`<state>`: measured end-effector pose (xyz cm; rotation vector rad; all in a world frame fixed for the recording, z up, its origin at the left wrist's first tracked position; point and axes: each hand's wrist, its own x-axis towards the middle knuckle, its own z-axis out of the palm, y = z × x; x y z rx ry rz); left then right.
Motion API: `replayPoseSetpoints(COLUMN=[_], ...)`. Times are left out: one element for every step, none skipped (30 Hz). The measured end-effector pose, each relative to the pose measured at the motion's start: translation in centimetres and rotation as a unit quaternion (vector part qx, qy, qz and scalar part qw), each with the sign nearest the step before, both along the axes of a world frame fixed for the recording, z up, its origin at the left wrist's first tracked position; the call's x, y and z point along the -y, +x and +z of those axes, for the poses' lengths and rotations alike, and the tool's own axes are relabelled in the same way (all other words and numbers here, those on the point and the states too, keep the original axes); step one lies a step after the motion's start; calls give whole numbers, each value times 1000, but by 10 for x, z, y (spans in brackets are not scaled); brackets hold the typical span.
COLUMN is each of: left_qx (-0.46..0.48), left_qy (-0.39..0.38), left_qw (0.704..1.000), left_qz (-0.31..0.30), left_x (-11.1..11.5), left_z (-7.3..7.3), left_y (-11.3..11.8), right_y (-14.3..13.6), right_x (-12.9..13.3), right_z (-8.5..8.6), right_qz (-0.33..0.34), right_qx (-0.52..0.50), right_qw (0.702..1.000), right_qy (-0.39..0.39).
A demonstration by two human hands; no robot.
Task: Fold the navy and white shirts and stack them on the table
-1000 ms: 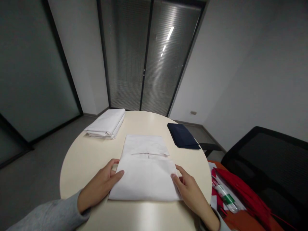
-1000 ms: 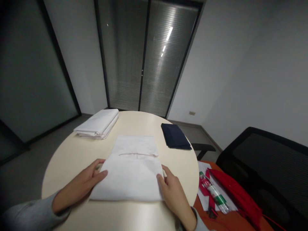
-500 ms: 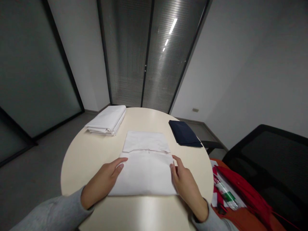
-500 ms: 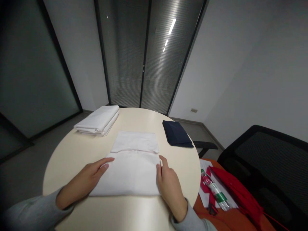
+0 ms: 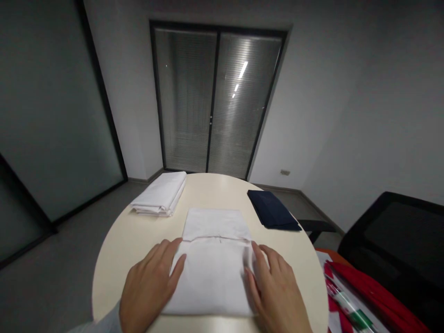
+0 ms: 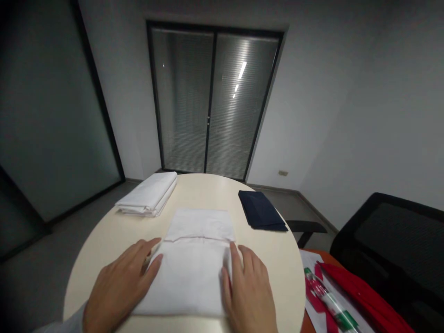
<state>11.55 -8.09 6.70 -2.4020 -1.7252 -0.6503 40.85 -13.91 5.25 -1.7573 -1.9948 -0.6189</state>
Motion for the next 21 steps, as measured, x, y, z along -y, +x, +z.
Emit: replayPoseSetpoints(left_qx=[3,0,-10,-22,-35,-47,-57,-64,-70,-72,-72,-72,-70,-67,-64,-61,-57,-53,-51,-50,-48], left_qy=[34,48,44,26,2,-24,-47,-68,-86,-99,-107,-110,-108,-104,-99,-95,-93,-93,-95,-98,-100], left_qw=[999,995,989,980,970,961,953,947,943,941,940,940,939,939,939,939,939,939,939,939,940], left_qz=[-40,-89,-143,-196,-240,-273,-294,-307,-313,-314,-315,-316,-318,-321,-324,-326,-327,-327,-326,-325,-322], left_x=[1,2,3,3,4,4,3,3,2,1,1,0,0,-1,-1,-2,-3,-4,-5,-6,-7], left_z=[1,2,1,-1,-5,-10,-15,-20,-25,-29,-31,-33,-34,-34,-33,-33,-32,-32,-32,-33,-34], left_y=[2,4,7,9,12,13,14,13,12,10,7,5,3,2,0,-1,-2,-3,-4,-5,-6], right_y=[-5,-11,-17,-22,-25,-26,-26,-25,-22,-20,-17,-15,-14,-14,-14,-14,-14,-14,-15,-14,-13], right_x=[2,2,2,0,-2,-4,-6,-7,-8,-8,-7,-6,-5,-4,-4,-3,-3,-3,-3,-3,-2], right_z=[2,5,6,7,5,3,-1,-5,-9,-13,-15,-16,-17,-17,-17,-16,-16,-16,-15,-15,-14], right_qz=[38,76,114,148,176,194,205,209,209,206,201,198,193,187,181,175,170,166,162,158,156], right_qx=[12,26,42,56,64,63,54,38,20,4,-10,-19,-26,-30,-34,-36,-38,-40,-41,-41,-40], right_qw=[999,996,993,987,980,973,966,959,954,951,949,947,947,947,948,948,949,950,951,952,953], right_qy=[27,32,16,-17,-61,-108,-152,-187,-213,-232,-244,-252,-257,-259,-261,-262,-263,-262,-261,-260,-258])
